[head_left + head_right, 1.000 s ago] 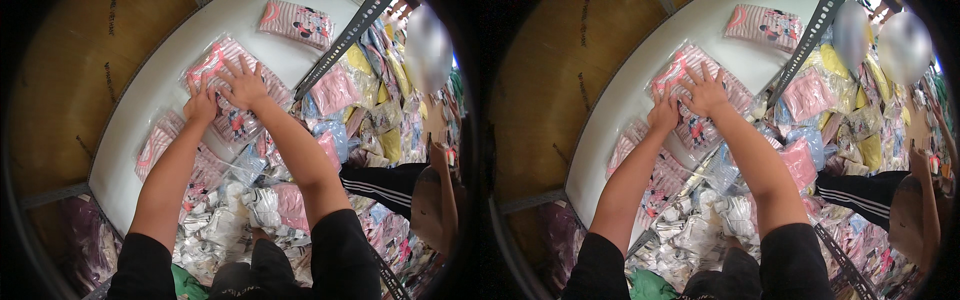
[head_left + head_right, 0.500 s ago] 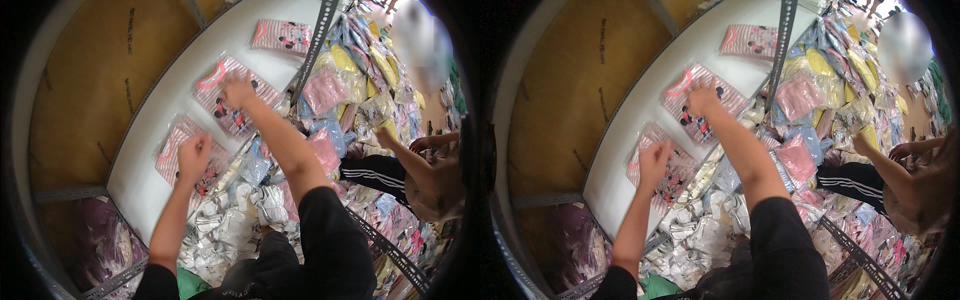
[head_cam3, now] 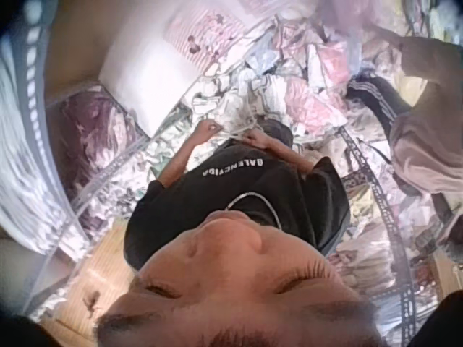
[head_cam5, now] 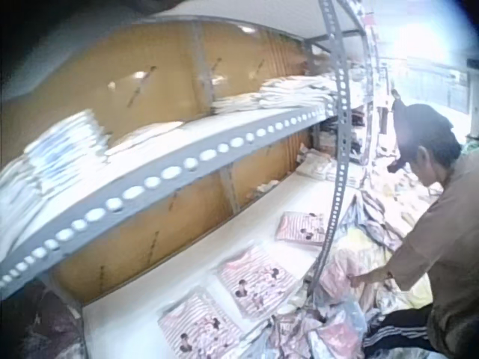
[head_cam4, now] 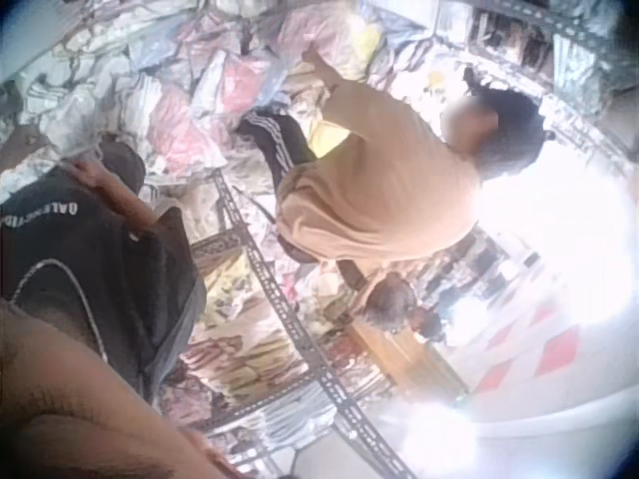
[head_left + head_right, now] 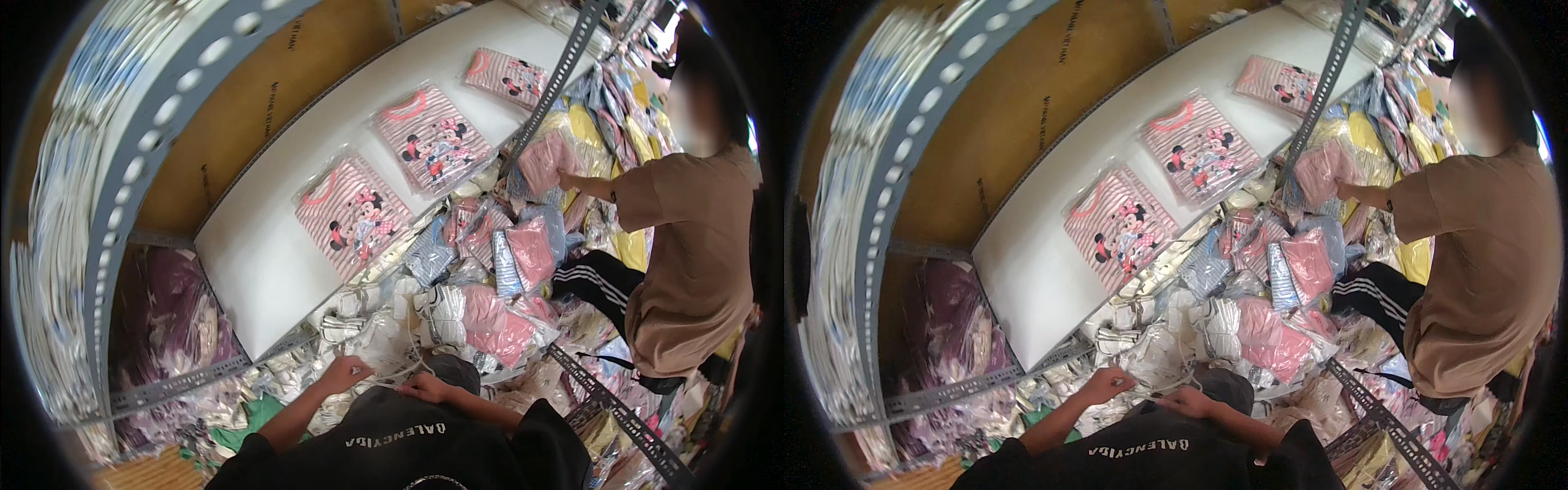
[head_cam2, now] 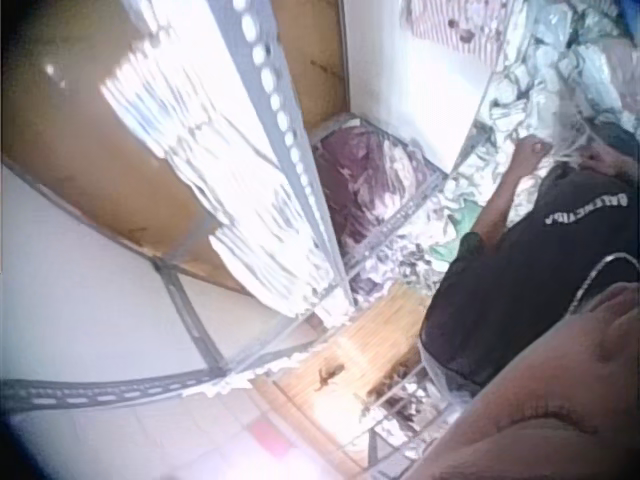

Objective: The person organizes packaged children's clothing on a metal shelf. They pick up stacks of pink Minnie Mouse pajamas and blue patterned garments, align them, and place them back on the shelf. Another person is visible nearby also handling clothing.

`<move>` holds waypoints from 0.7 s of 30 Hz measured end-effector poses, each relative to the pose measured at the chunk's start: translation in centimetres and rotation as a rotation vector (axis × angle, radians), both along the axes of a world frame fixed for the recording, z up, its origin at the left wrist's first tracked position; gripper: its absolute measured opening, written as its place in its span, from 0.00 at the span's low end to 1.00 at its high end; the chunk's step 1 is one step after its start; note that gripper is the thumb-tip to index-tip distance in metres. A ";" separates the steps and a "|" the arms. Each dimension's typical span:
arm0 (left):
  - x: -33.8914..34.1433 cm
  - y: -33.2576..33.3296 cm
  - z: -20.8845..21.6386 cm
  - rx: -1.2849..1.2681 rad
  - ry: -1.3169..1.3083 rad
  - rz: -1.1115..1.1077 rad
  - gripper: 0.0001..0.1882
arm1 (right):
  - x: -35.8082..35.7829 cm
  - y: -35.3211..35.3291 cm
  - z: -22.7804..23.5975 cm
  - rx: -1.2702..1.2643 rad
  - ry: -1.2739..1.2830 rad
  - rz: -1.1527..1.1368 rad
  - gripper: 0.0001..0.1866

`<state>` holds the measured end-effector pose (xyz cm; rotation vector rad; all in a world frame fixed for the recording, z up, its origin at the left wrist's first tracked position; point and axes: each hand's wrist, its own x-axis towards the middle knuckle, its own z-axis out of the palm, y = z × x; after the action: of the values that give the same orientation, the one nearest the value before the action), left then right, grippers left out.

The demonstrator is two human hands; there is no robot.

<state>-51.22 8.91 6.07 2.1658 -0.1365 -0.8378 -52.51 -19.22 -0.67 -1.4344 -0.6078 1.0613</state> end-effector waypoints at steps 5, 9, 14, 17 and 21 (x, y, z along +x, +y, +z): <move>-2.9 4.8 1.0 0.178 0.114 -0.002 0.13 | 4.8 -3.8 -1.9 -0.156 -0.081 0.158 0.17; -5.5 12.7 -1.2 0.699 0.041 0.029 0.19 | 12.2 -2.8 -3.1 -0.527 -0.386 0.472 0.17; -3.2 25.1 0.6 -0.248 -0.114 1.073 0.13 | 21.1 3.7 1.0 -0.318 -0.801 -0.411 0.10; 4.6 26.0 7.0 -1.056 -0.346 1.524 0.06 | 27.3 6.7 5.2 -0.202 -1.103 -0.732 0.13; 10.7 31.1 8.8 -1.135 -0.757 1.344 0.08 | 32.8 11.6 5.3 -0.742 -1.032 -0.767 0.40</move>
<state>-40.56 39.98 14.88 0.9338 0.3651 0.7243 -19.67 -7.60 4.62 -2.5911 -0.2695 -0.1909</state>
